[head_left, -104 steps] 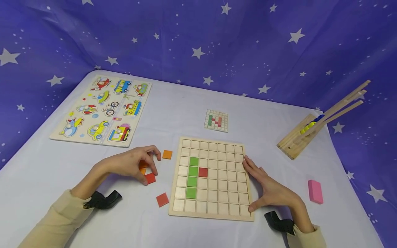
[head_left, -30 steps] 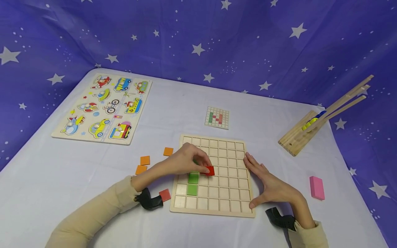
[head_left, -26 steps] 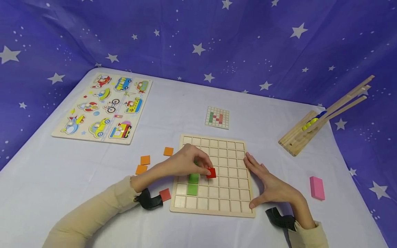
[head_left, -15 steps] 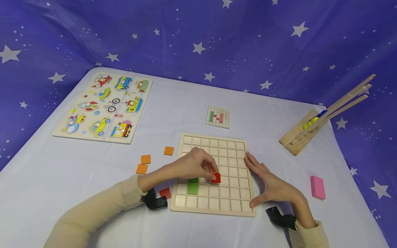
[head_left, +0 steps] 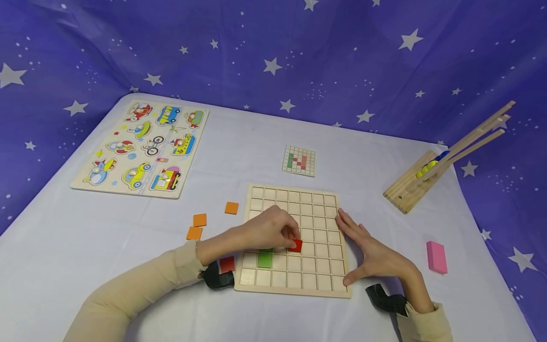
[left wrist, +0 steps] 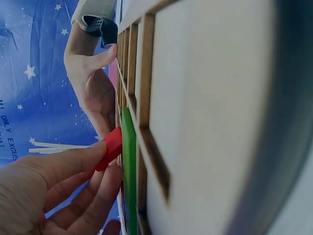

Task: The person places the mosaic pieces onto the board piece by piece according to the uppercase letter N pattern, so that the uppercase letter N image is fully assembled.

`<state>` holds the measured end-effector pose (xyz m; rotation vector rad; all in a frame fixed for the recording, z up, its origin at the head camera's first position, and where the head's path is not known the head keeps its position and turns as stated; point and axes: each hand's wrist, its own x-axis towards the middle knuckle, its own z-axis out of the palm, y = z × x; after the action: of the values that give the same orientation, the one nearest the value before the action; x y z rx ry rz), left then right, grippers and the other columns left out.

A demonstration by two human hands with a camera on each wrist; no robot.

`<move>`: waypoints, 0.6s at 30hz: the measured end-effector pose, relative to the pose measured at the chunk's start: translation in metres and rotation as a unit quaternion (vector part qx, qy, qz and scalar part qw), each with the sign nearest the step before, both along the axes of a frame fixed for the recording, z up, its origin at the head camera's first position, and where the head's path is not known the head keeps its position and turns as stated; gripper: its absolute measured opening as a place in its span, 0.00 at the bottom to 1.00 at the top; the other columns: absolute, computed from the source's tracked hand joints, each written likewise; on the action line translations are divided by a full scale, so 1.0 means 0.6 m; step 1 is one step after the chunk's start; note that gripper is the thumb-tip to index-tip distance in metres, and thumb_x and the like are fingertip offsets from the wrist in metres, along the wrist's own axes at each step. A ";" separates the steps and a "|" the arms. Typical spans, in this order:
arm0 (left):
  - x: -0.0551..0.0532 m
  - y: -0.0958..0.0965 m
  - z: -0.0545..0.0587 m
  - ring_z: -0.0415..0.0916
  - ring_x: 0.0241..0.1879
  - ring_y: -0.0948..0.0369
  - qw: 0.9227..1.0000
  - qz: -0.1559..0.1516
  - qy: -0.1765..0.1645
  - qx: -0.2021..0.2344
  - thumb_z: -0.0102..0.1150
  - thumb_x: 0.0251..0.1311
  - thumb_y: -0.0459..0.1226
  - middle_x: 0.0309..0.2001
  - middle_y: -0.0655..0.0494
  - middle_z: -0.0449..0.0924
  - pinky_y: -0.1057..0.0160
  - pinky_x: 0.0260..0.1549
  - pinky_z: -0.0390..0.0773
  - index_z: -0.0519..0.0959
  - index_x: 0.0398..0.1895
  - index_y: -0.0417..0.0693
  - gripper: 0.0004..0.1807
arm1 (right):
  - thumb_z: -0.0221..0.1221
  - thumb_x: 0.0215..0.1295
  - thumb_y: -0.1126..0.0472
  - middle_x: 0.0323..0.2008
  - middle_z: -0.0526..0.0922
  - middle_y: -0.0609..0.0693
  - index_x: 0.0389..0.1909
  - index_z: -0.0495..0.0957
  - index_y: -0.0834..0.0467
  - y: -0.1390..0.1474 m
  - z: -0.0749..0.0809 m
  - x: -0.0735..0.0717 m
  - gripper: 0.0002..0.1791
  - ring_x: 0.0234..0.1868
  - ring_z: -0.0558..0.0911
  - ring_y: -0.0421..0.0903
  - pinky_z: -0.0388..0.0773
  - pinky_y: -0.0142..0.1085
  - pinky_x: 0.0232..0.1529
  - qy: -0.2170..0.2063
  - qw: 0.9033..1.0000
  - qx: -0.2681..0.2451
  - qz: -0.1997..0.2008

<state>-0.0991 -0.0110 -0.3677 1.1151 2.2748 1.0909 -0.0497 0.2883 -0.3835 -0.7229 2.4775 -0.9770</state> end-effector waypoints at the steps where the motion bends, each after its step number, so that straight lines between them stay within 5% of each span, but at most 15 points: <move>1: 0.000 0.000 0.001 0.75 0.25 0.73 1.000 0.001 0.005 -0.004 0.68 0.52 0.32 0.27 0.60 0.84 0.75 0.30 0.76 0.85 0.29 0.46 0.02 | 0.78 0.34 0.45 0.77 0.32 0.60 0.76 0.40 0.60 0.000 0.000 0.000 0.73 0.77 0.32 0.44 0.24 0.14 0.64 0.000 1.000 0.000 0.000; 18: 0.003 0.001 0.005 0.71 0.26 0.72 0.998 -0.005 0.048 -0.044 0.68 0.51 0.33 0.24 0.65 0.78 0.74 0.29 0.72 0.85 0.26 0.52 0.03 | 0.78 0.32 0.44 0.77 0.32 0.58 0.76 0.40 0.60 -0.001 -0.001 0.001 0.74 0.77 0.32 0.42 0.25 0.13 0.64 0.001 1.000 0.006 -0.004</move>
<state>-0.0970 -0.0107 -0.3645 1.1641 2.3636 0.9438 -0.0492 0.2876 -0.3842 -0.7103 2.4877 -0.9634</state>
